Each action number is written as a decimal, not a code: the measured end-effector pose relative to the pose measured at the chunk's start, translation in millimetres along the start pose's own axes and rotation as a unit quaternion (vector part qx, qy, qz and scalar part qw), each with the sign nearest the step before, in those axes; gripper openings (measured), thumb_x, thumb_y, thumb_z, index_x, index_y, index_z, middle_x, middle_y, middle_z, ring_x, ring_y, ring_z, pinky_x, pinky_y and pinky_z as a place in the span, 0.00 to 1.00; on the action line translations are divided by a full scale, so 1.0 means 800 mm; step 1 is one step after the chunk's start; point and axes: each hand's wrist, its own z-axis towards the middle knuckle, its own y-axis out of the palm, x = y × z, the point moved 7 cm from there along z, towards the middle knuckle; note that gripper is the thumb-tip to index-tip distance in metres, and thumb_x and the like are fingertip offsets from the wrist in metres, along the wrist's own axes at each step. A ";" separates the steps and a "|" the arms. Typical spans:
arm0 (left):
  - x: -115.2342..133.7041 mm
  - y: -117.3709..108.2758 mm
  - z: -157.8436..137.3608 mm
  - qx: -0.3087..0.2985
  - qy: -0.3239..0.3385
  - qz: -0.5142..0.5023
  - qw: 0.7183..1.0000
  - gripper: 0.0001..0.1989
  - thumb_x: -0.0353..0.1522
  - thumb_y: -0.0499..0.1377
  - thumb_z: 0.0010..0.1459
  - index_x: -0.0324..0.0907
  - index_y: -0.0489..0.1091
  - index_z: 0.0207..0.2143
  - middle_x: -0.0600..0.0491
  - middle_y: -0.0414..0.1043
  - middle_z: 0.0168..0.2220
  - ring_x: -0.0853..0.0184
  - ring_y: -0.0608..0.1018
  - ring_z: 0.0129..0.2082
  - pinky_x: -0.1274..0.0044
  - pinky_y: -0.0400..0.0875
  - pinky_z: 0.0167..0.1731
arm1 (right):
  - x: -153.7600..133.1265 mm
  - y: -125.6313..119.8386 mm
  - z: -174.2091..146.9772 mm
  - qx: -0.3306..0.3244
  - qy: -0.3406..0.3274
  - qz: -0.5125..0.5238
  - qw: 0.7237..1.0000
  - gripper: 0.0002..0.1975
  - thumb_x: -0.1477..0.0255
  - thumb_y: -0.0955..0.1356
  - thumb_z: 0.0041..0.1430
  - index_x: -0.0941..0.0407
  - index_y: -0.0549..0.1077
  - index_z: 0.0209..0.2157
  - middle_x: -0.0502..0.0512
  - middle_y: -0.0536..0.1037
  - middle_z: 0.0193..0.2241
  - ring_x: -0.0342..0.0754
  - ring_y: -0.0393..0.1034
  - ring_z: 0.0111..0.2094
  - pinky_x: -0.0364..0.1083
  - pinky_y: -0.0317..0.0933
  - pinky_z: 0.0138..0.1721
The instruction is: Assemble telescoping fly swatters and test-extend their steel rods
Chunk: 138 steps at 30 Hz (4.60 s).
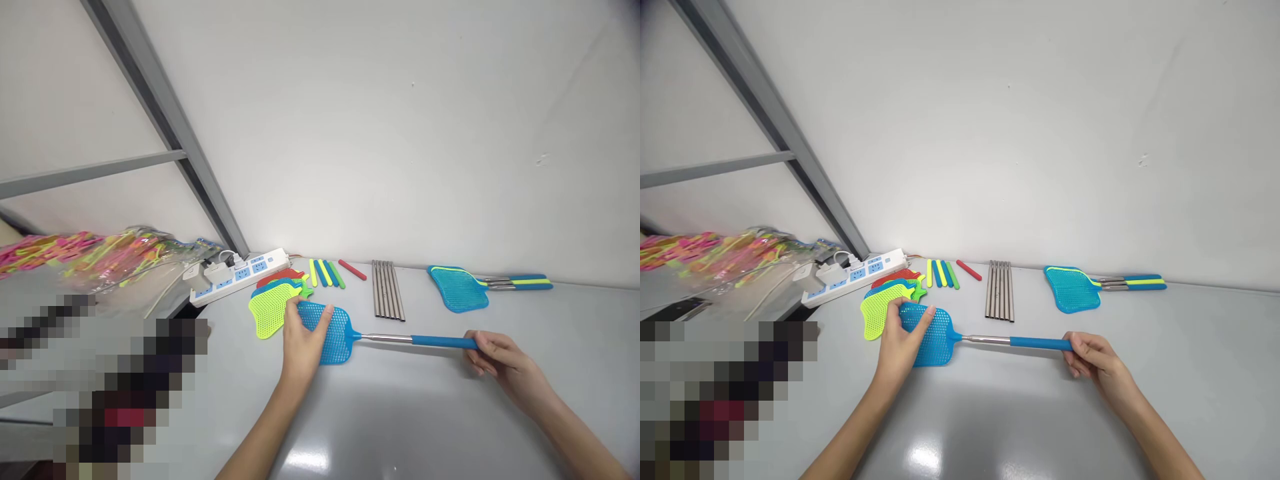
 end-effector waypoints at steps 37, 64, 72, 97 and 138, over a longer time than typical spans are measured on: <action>-0.005 0.040 -0.006 -0.302 -0.128 -0.249 0.911 0.14 0.41 0.54 0.48 0.39 0.68 0.30 0.54 0.68 0.23 0.69 0.70 0.22 0.78 0.63 0.24 | -0.003 0.034 -0.013 -0.143 0.085 -0.227 0.960 0.21 0.57 0.60 0.52 0.60 0.73 0.24 0.43 0.50 0.11 0.38 0.40 0.16 0.42 0.36 0.19; -0.022 0.053 -0.019 -0.308 -0.196 -0.216 0.905 0.18 0.42 0.55 0.47 0.37 0.67 0.34 0.54 0.67 0.22 0.71 0.69 0.21 0.79 0.63 0.23 | 0.020 0.036 -0.011 -0.159 0.155 -0.074 0.972 0.18 0.61 0.65 0.48 0.64 0.74 0.23 0.42 0.51 0.07 0.34 0.39 0.12 0.42 0.32 0.17; -0.018 0.050 -0.014 -0.299 -0.163 -0.177 0.923 0.17 0.42 0.54 0.48 0.37 0.68 0.33 0.55 0.68 0.22 0.71 0.69 0.21 0.79 0.63 0.23 | 0.016 0.037 -0.009 -0.151 0.157 -0.084 0.972 0.18 0.62 0.65 0.49 0.65 0.74 0.24 0.42 0.52 0.08 0.35 0.40 0.13 0.42 0.32 0.17; 0.089 0.105 -0.117 -0.430 0.454 0.268 0.733 0.14 0.30 0.41 0.59 0.40 0.63 0.27 0.53 0.67 0.23 0.68 0.69 0.25 0.75 0.62 0.30 | 0.009 0.055 -0.015 -0.209 0.134 -0.099 0.964 0.17 0.62 0.64 0.49 0.64 0.74 0.27 0.43 0.54 0.09 0.35 0.42 0.14 0.42 0.36 0.18; 0.070 0.116 -0.137 -0.464 0.345 0.325 0.748 0.08 0.25 0.44 0.53 0.39 0.61 0.31 0.48 0.69 0.29 0.60 0.72 0.29 0.73 0.61 0.24 | 0.004 0.098 -0.020 -0.185 0.102 -0.103 0.972 0.18 0.60 0.65 0.48 0.62 0.72 0.20 0.42 0.47 0.11 0.35 0.39 0.15 0.42 0.34 0.17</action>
